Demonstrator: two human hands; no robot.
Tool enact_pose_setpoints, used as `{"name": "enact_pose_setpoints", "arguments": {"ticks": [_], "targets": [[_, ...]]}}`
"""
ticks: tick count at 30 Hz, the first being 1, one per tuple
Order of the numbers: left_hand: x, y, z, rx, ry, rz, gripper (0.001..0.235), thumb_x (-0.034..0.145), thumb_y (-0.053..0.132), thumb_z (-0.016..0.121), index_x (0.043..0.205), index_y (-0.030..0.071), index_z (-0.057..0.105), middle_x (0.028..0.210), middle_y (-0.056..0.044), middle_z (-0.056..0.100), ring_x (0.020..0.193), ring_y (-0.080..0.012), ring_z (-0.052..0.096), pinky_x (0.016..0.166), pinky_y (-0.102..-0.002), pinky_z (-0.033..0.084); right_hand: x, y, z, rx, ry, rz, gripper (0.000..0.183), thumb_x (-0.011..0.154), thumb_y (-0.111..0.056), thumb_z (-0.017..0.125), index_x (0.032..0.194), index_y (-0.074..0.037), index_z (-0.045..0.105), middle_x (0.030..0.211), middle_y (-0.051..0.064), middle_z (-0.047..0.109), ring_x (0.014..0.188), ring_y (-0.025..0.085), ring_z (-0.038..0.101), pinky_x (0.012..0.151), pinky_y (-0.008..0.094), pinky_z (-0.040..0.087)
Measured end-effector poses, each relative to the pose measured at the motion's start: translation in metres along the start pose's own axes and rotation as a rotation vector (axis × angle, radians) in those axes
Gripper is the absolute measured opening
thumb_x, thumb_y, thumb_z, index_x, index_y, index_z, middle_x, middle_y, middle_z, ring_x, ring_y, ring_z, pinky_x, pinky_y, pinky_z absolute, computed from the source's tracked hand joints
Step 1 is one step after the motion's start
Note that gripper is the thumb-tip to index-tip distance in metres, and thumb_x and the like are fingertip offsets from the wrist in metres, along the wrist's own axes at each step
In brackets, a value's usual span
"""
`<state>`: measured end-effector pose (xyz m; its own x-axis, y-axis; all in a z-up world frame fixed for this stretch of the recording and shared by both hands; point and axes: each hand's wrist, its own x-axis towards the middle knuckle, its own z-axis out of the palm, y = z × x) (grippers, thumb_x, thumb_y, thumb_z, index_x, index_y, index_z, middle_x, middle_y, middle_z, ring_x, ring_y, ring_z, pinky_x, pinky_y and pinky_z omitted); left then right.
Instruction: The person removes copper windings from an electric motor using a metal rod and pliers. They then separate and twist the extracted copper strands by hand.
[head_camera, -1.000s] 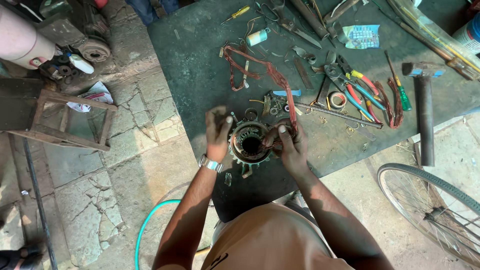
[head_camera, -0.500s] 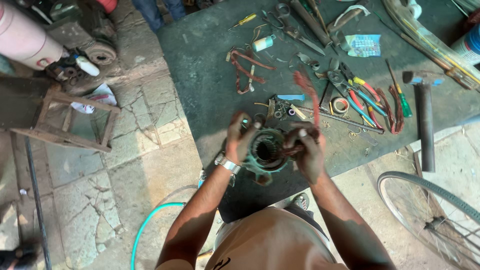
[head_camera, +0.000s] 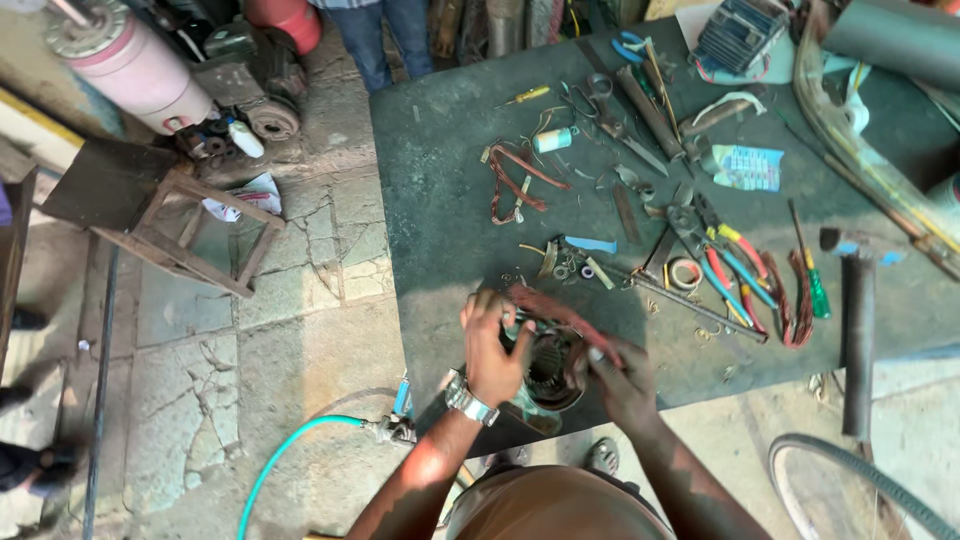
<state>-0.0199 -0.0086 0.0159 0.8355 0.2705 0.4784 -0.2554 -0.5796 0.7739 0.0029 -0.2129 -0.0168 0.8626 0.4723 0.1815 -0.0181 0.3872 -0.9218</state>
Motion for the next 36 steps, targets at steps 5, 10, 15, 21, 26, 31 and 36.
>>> {"name": "enact_pose_setpoints", "arguments": {"ticks": [5, 10, 15, 21, 26, 31, 36], "targets": [[-0.013, 0.04, 0.024, 0.175, 0.076, 0.097, 0.022, 0.079, 0.02, 0.076, 0.093, 0.006, 0.066, 0.105, -0.015, 0.063, 0.107, -0.0377, 0.053, 0.098, -0.053, 0.036, -0.02, -0.009, -0.019, -0.179, -0.11, -0.029, 0.026, 0.105, -0.015, 0.054, 0.088, 0.001, 0.063, 0.073, 0.009, 0.064, 0.066, 0.016, 0.061, 0.062, 0.03, 0.049], [-0.009, 0.07, 0.051, 0.333, 0.04, 0.096, 0.021, 0.079, 0.022, 0.074, 0.089, 0.005, 0.065, 0.102, -0.017, 0.062, 0.105, -0.0392, 0.052, 0.099, -0.054, 0.035, -0.03, -0.018, -0.044, -0.079, -0.171, -0.052, 0.026, 0.109, -0.015, 0.054, 0.089, 0.001, 0.062, 0.077, 0.007, 0.061, 0.073, 0.016, 0.06, 0.068, 0.031, 0.05], [0.001, 0.089, 0.075, 0.382, 0.019, 0.022, 0.026, 0.076, 0.024, 0.071, 0.091, 0.004, 0.066, 0.098, -0.017, 0.061, 0.105, -0.0371, 0.054, 0.1, -0.053, 0.034, -0.04, -0.02, -0.067, -0.118, -0.175, -0.033, 0.027, 0.107, -0.017, 0.051, 0.091, 0.002, 0.061, 0.076, 0.006, 0.055, 0.07, 0.015, 0.049, 0.069, 0.033, 0.045], [0.007, 0.097, 0.106, 0.464, -0.033, 0.157, 0.03, 0.079, 0.025, 0.068, 0.1, 0.003, 0.067, 0.107, -0.017, 0.064, 0.11, -0.0355, 0.055, 0.101, -0.053, 0.033, -0.039, -0.018, -0.1, 0.062, -0.116, -0.025, 0.033, 0.113, -0.016, 0.044, 0.086, 0.0, 0.054, 0.08, 0.007, 0.053, 0.077, 0.019, 0.052, 0.076, 0.036, 0.046], [0.011, 0.097, 0.125, 0.528, -0.148, 0.058, 0.022, 0.082, 0.021, 0.066, 0.097, 0.005, 0.068, 0.103, -0.014, 0.065, 0.109, -0.0324, 0.058, 0.101, -0.052, 0.035, -0.045, -0.02, -0.124, -0.051, -0.051, -0.034, 0.03, 0.111, -0.013, 0.041, 0.088, 0.001, 0.055, 0.088, 0.011, 0.059, 0.083, 0.019, 0.055, 0.082, 0.035, 0.047], [0.019, 0.091, 0.116, 0.548, -0.146, 0.08, 0.021, 0.081, 0.024, 0.068, 0.093, 0.007, 0.069, 0.099, -0.012, 0.066, 0.103, -0.0323, 0.06, 0.096, -0.051, 0.037, -0.045, -0.026, -0.136, -0.316, 0.102, 0.03, 0.023, 0.105, -0.011, 0.05, 0.099, 0.005, 0.067, 0.095, 0.01, 0.071, 0.09, 0.016, 0.065, 0.085, 0.031, 0.053], [0.022, 0.089, 0.105, 0.551, -0.187, 0.166, 0.023, 0.09, 0.031, 0.068, 0.087, 0.008, 0.07, 0.093, -0.01, 0.066, 0.095, -0.0312, 0.061, 0.083, -0.049, 0.039, -0.048, -0.048, -0.137, -0.396, 0.065, 0.082, 0.023, 0.105, -0.01, 0.053, 0.108, 0.005, 0.07, 0.098, 0.008, 0.073, 0.091, 0.012, 0.064, 0.084, 0.03, 0.052]]}}
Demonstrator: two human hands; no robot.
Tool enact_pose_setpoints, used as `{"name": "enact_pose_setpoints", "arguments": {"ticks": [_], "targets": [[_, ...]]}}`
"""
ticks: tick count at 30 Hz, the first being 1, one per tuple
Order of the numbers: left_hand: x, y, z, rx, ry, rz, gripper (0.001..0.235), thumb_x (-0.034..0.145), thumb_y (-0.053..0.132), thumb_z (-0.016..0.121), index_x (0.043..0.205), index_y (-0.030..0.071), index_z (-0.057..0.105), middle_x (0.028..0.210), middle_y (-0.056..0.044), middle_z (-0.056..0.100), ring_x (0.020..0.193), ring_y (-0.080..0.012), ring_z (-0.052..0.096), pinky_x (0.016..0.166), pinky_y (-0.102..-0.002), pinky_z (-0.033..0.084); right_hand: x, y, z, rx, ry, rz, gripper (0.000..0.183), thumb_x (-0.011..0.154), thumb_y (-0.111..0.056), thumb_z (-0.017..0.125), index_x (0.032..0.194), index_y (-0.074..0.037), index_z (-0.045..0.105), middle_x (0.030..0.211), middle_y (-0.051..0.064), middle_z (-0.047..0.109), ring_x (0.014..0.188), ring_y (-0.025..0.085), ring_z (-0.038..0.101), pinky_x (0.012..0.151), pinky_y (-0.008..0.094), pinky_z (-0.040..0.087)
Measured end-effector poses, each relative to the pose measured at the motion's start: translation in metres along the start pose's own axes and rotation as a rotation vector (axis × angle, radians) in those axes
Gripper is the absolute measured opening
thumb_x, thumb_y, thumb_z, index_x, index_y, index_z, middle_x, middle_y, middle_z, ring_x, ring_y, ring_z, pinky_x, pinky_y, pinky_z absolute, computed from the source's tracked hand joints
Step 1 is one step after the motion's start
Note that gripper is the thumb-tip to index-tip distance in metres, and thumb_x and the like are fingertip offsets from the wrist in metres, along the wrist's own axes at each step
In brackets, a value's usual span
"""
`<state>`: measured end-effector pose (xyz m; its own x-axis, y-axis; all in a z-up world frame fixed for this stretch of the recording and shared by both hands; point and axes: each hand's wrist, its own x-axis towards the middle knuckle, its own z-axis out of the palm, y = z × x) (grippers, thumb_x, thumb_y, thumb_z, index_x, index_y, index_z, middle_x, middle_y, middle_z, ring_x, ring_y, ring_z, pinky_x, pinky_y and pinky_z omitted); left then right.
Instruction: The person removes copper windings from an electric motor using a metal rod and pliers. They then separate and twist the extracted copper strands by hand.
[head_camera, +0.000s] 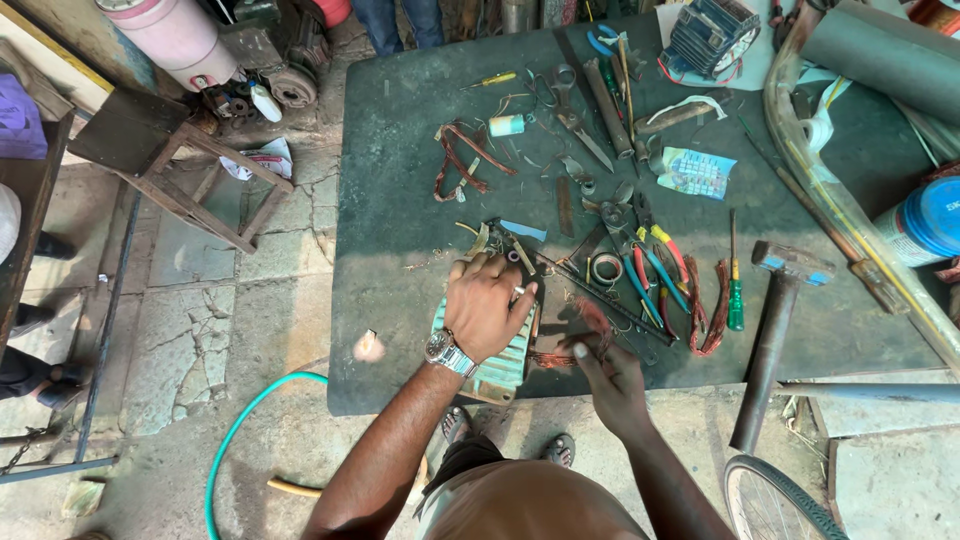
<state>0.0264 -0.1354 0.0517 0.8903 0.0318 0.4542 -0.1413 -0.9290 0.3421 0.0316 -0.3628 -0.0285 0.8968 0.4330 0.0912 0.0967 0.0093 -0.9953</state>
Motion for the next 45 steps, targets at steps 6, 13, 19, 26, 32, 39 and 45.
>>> {"name": "enact_pose_setpoints", "arguments": {"ticks": [6, 13, 19, 26, 32, 39, 45], "targets": [[-0.017, -0.009, -0.008, 0.011, 0.021, 0.096, 0.031, 0.093, 0.034, 0.069, 0.073, 0.01, 0.067, 0.078, -0.005, 0.063, 0.083, -0.0255, 0.063, 0.072, -0.043, 0.047, -0.004, -0.01, 0.002, 0.214, -0.035, -0.096, 0.02, 0.108, -0.011, 0.053, 0.093, -0.001, 0.062, 0.085, 0.007, 0.066, 0.079, 0.012, 0.06, 0.075, 0.03, 0.051], [-0.045, -0.016, -0.006, 0.025, 0.076, 0.204, 0.035, 0.094, 0.035, 0.07, 0.07, 0.011, 0.064, 0.076, -0.004, 0.062, 0.072, -0.022, 0.065, 0.055, -0.038, 0.052, -0.002, 0.0, 0.011, 0.144, 0.029, -0.151, 0.036, 0.108, -0.013, 0.054, 0.072, -0.005, 0.052, 0.065, 0.001, 0.05, 0.057, 0.01, 0.045, 0.054, 0.027, 0.04], [-0.067, -0.029, -0.018, -0.077, 0.038, 0.238, 0.032, 0.086, 0.038, 0.074, 0.071, 0.01, 0.066, 0.086, -0.008, 0.069, 0.059, -0.024, 0.065, 0.051, -0.038, 0.051, -0.009, -0.019, 0.026, 0.172, 0.112, -0.072, 0.032, 0.104, -0.007, 0.05, 0.072, -0.005, 0.049, 0.064, 0.0, 0.046, 0.058, 0.008, 0.035, 0.054, 0.027, 0.028], [-0.083, -0.053, -0.027, -0.244, 0.062, 0.086, 0.016, 0.076, 0.027, 0.075, 0.068, 0.015, 0.071, 0.081, 0.003, 0.072, 0.058, -0.0209, 0.066, 0.05, -0.036, 0.051, -0.007, -0.029, 0.055, 0.479, 0.092, -0.245, 0.036, 0.106, -0.006, 0.056, 0.072, -0.004, 0.045, 0.063, -0.001, 0.036, 0.058, 0.01, 0.031, 0.058, 0.033, 0.024], [-0.071, -0.072, -0.023, -0.127, 0.066, 0.158, 0.017, 0.074, 0.031, 0.079, 0.069, 0.015, 0.074, 0.079, 0.0, 0.07, 0.056, -0.0218, 0.066, 0.049, -0.037, 0.051, 0.009, -0.029, 0.075, 0.519, 0.139, -0.28, 0.034, 0.104, -0.006, 0.057, 0.072, -0.004, 0.043, 0.06, -0.002, 0.034, 0.055, 0.01, 0.029, 0.056, 0.032, 0.023], [-0.057, -0.095, -0.012, -0.079, 0.184, 0.233, 0.02, 0.076, 0.03, 0.079, 0.072, 0.012, 0.07, 0.084, -0.001, 0.07, 0.062, -0.0194, 0.067, 0.055, -0.036, 0.053, 0.018, -0.012, 0.079, 0.447, 0.155, -0.263, 0.038, 0.105, -0.008, 0.058, 0.07, -0.006, 0.044, 0.062, -0.001, 0.035, 0.056, 0.01, 0.031, 0.056, 0.032, 0.025], [-0.072, -0.078, 0.001, -0.05, 0.292, 0.296, 0.016, 0.072, 0.023, 0.076, 0.068, 0.014, 0.064, 0.086, -0.003, 0.068, 0.071, -0.0185, 0.066, 0.064, -0.034, 0.05, 0.013, 0.005, 0.071, 0.424, 0.184, -0.198, 0.04, 0.106, -0.007, 0.055, 0.068, -0.006, 0.043, 0.06, 0.0, 0.036, 0.057, 0.011, 0.032, 0.057, 0.032, 0.026]]}}
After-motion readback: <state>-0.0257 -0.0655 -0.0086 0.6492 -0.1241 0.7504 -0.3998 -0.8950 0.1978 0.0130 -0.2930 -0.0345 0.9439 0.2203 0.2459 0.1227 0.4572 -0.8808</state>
